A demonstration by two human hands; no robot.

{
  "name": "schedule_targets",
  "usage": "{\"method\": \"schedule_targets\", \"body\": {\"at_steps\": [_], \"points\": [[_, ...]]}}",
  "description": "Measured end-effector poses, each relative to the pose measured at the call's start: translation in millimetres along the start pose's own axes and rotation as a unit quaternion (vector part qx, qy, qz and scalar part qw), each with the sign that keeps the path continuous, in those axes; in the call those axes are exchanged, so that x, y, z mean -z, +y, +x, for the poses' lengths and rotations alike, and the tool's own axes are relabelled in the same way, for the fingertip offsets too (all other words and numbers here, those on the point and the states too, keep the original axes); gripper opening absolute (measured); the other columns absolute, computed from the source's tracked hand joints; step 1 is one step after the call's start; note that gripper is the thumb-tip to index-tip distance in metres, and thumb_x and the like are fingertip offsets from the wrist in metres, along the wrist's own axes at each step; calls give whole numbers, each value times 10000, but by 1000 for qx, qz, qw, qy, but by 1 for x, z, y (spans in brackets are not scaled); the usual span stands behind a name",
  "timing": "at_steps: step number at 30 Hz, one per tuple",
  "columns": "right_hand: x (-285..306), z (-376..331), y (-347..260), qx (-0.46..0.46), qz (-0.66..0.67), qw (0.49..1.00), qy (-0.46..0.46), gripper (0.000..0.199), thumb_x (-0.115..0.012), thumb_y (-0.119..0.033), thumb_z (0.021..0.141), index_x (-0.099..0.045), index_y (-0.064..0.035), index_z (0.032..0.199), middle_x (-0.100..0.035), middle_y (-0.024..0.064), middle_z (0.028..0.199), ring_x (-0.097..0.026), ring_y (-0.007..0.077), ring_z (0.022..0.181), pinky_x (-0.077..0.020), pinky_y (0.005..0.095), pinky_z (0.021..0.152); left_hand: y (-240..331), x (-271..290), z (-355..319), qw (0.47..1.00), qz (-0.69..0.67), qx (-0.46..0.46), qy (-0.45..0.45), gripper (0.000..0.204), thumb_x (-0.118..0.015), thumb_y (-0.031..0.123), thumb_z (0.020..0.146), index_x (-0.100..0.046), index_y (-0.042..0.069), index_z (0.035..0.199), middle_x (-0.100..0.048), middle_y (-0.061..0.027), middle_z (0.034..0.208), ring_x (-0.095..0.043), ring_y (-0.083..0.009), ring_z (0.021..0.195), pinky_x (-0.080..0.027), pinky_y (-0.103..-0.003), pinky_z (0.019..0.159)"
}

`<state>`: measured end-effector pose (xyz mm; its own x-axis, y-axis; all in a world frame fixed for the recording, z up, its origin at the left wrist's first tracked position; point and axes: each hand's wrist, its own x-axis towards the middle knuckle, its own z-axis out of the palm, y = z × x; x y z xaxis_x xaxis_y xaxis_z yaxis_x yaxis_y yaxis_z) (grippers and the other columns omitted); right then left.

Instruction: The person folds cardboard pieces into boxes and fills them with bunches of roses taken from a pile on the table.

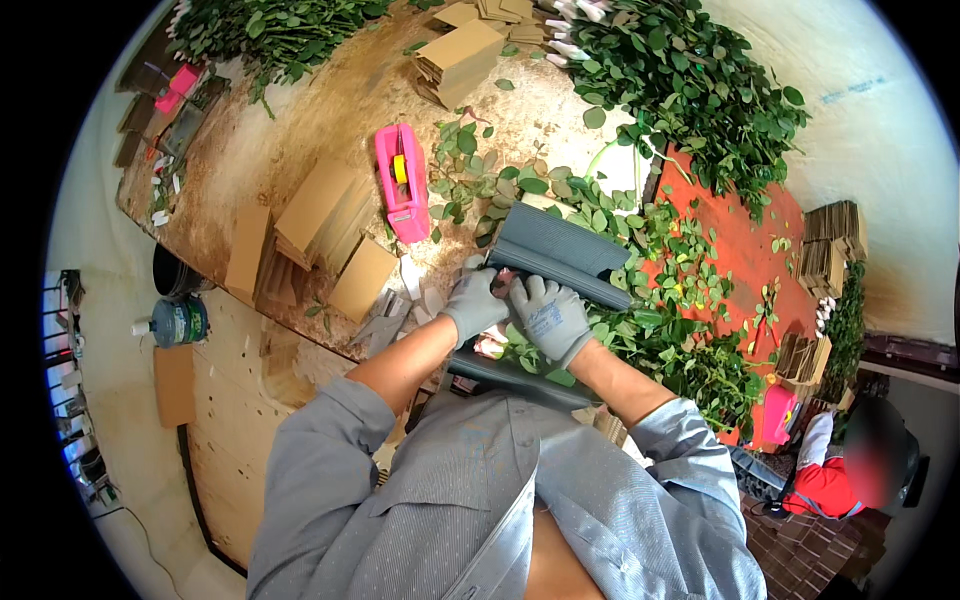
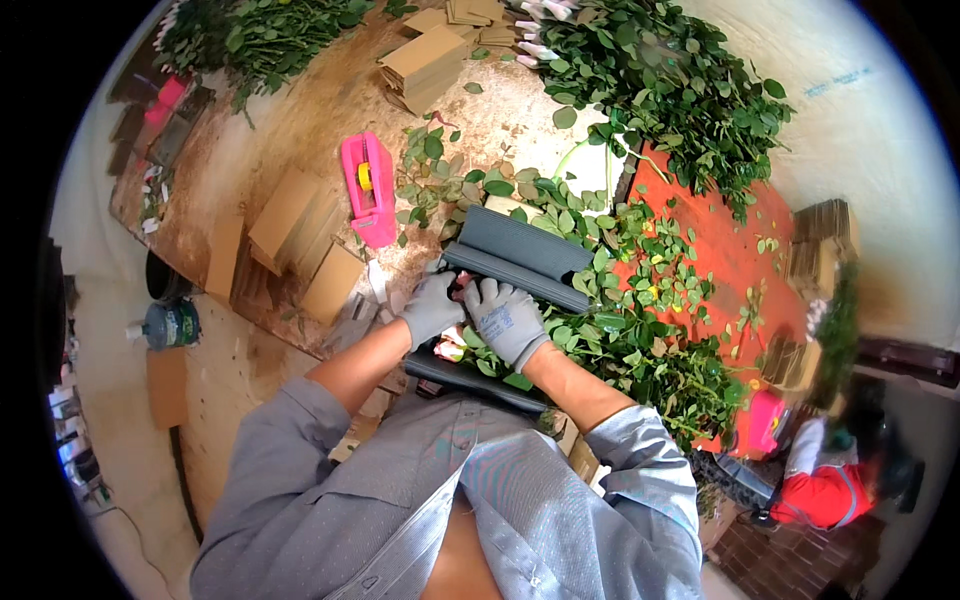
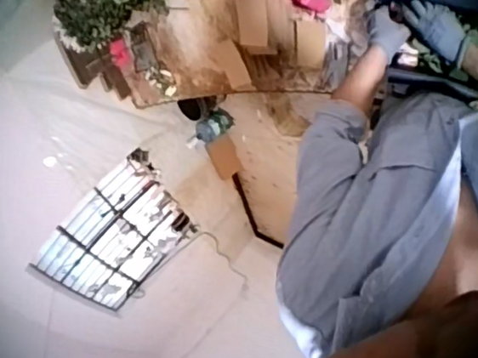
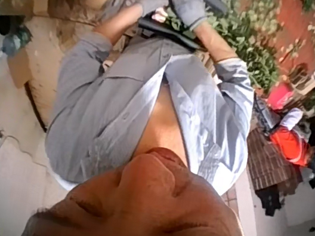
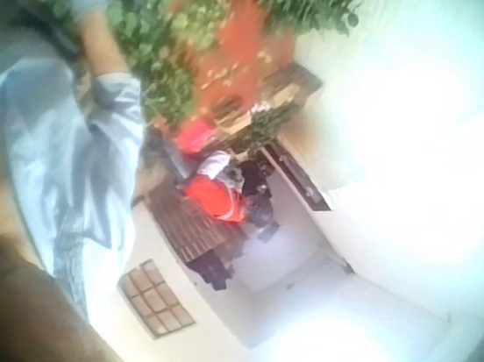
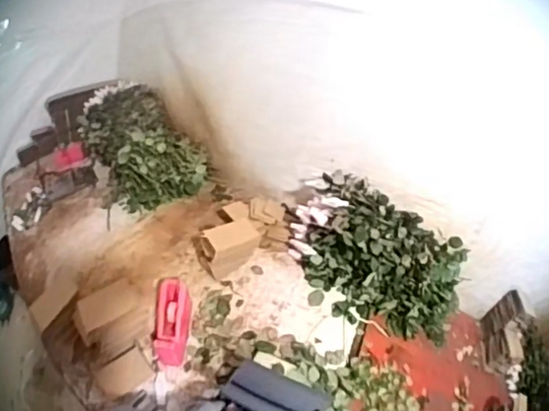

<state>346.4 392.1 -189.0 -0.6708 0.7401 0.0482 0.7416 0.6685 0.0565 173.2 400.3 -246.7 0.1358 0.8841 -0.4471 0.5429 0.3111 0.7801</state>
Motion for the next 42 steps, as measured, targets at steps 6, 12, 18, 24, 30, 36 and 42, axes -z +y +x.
{"method": "schedule_targets", "body": {"at_steps": [6,12,18,24,30,36,42], "points": [[-11,-1,-4,-10,-6,999,-36,188,-577,-210,908,-652,-80,1022,-562,117,945,-627,279,806,-515,399,586,-7,-3,2,1000,-4,-21,-4,259,-728,134,703,-689,-2,920,-713,-167,876,-688,-265,840,-517,-360,762],[-20,-3,-10,-38,-10,995,-86,231,-574,-218,924,-663,-66,1073,-570,137,994,-631,295,829,-510,429,598,-16,-8,6,1000,-4,-21,-19,302,-748,169,701,-712,7,952,-705,-173,926,-685,-293,873,-523,-364,792],[-5,3,-9,-54,27,993,-98,308,-680,-316,851,-628,-68,1025,-571,123,1005,-633,284,854,-515,420,636,-27,-4,6,998,-32,-48,-14,467,-829,256,686,-716,8,1064,-675,-178,1130,-669,-321,1025,-522,-377,903],[-3,-13,-7,-88,44,992,-78,389,-589,-254,907,-610,-46,1235,-605,106,1036,-639,266,919,-520,401,699,-10,36,-35,986,-2,-116,119,373,-761,214,862,-695,-41,1125,-693,-153,1092,-657,-257,1049,-505,-353,934],[-5,-20,-4,-122,113,986,-24,396,-621,-256,886,-601,-46,1221,-608,114,1034,-636,275,924,-522,404,745,49,58,-58,959,156,-233,-39,229,-669,163,891,-701,31,1076,-686,-160,1057,-648,-346,1034,-507,-417,907],[50,-45,3,-139,221,960,103,372,-668,-184,870,-609,-66,1218,-627,118,1040,-643,306,926,-523,422,740,52,32,-53,879,311,-348,-101,416,-614,187,888,-599,-52,1229,-530,-246,1362,-452,-416,1332,-360,-488,1127],[95,-46,69,-218,245,921,210,246,-652,-109,901,-644,-68,1144,-645,140,983,-661,343,843,-540,443,698,45,28,-47,852,393,-313,-145,566,-614,223,892,-515,-16,1395,-385,-217,1569,-388,-382,1423,-343,-508,1126]]}}
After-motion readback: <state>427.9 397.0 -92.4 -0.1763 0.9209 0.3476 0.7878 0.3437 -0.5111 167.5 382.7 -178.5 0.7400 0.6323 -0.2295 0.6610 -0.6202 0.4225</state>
